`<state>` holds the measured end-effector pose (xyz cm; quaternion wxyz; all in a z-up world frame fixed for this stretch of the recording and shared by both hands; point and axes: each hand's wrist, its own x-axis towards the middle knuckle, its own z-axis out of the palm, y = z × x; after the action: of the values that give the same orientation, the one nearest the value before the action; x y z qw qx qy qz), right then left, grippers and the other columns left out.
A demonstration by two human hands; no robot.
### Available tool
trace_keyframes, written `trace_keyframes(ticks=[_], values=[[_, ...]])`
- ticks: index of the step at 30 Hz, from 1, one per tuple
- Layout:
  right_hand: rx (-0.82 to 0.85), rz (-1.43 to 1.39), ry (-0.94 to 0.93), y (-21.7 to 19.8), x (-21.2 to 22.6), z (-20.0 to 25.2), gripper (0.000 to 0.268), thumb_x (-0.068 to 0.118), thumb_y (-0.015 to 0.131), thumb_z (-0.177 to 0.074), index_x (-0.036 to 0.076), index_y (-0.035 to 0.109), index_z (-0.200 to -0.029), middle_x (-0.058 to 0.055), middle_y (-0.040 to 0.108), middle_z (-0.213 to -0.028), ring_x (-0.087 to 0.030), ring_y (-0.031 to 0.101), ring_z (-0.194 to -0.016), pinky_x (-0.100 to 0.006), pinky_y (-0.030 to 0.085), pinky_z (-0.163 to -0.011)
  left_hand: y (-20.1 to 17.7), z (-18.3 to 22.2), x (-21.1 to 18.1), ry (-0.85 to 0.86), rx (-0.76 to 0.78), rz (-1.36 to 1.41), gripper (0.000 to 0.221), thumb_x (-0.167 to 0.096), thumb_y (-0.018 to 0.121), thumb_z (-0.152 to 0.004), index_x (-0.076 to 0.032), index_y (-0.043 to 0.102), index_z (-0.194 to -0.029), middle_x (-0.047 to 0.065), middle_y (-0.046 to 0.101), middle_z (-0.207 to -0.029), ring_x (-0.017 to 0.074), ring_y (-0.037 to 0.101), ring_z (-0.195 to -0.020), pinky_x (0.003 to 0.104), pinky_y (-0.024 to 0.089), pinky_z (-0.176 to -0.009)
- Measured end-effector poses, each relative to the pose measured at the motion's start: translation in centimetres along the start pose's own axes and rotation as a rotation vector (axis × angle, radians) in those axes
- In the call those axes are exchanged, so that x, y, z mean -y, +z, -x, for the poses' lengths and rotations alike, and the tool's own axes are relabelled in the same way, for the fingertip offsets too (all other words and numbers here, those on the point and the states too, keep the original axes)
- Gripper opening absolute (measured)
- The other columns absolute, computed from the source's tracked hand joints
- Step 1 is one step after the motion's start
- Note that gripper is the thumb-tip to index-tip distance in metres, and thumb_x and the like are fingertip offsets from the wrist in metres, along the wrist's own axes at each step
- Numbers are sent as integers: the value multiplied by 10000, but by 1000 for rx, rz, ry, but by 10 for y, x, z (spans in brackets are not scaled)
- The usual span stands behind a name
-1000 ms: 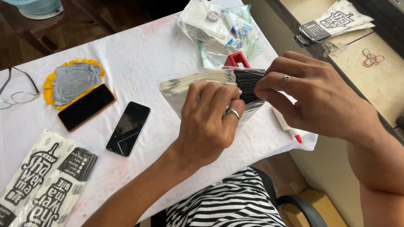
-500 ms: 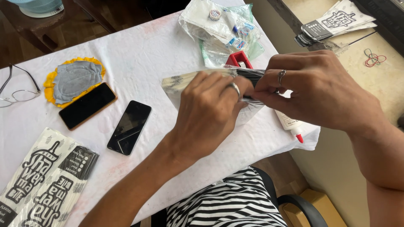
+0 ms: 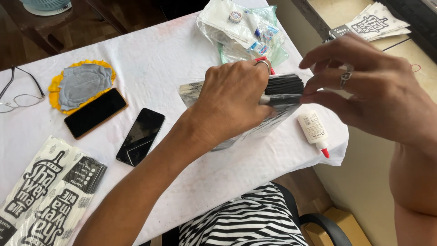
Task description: Packaging printed materials into plastic bags at a workstation
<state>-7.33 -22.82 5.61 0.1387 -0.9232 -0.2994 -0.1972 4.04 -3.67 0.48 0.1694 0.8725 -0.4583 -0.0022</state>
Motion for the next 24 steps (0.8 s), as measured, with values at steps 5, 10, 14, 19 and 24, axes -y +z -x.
trace_keyframes(ticks=[5, 10, 14, 19, 24], values=[[-221, -71, 95, 25, 7, 12, 374, 136, 814, -948, -98, 621, -1168, -303, 557, -1294, -407, 587, -1186, -441, 542, -968, -6, 3, 4, -31, -61, 71, 361, -362, 833, -785, -87, 638, -913, 134, 744, -869, 417, 704, -808, 566, 515, -665], [-457, -324, 228, 113, 1, 43, 1177, 312, 933, -730, 63, 190, -1608, -219, 288, -1660, -413, 510, -1442, -504, 532, -1196, -44, 30, 16, -85, -212, 375, 358, -229, 920, -719, -87, 758, -1004, 65, 812, -894, 188, 731, -690, 380, 580, -645], [-340, -300, 341, 152, 4, 49, 1364, 418, 942, -702, 93, 11, -1645, -293, 366, -1597, -411, 481, -1451, -527, 472, -1198, -50, 51, 31, -331, -302, 588, 288, -262, 909, -753, -95, 763, -936, -27, 768, -800, 55, 595, -612, 237, 465, -528], [-101, -253, 447, 168, -17, 48, 1165, 465, 902, -662, 67, 262, -1549, -220, 473, -1509, -388, 518, -1239, -521, 439, -1029, 39, 80, 87, -653, -358, 1142, 268, -71, 875, -761, -4, 716, -966, 51, 736, -851, 94, 665, -762, 185, 548, -712], [194, -285, 377, 222, -42, 44, 1105, 326, 941, -511, 31, 495, -1478, -215, 634, -1380, -399, 598, -1177, -496, 379, -1020, 177, 120, 153, -982, -362, 1338, 290, -127, 905, -806, 42, 701, -927, 175, 719, -782, 255, 702, -675, 357, 592, -591]])
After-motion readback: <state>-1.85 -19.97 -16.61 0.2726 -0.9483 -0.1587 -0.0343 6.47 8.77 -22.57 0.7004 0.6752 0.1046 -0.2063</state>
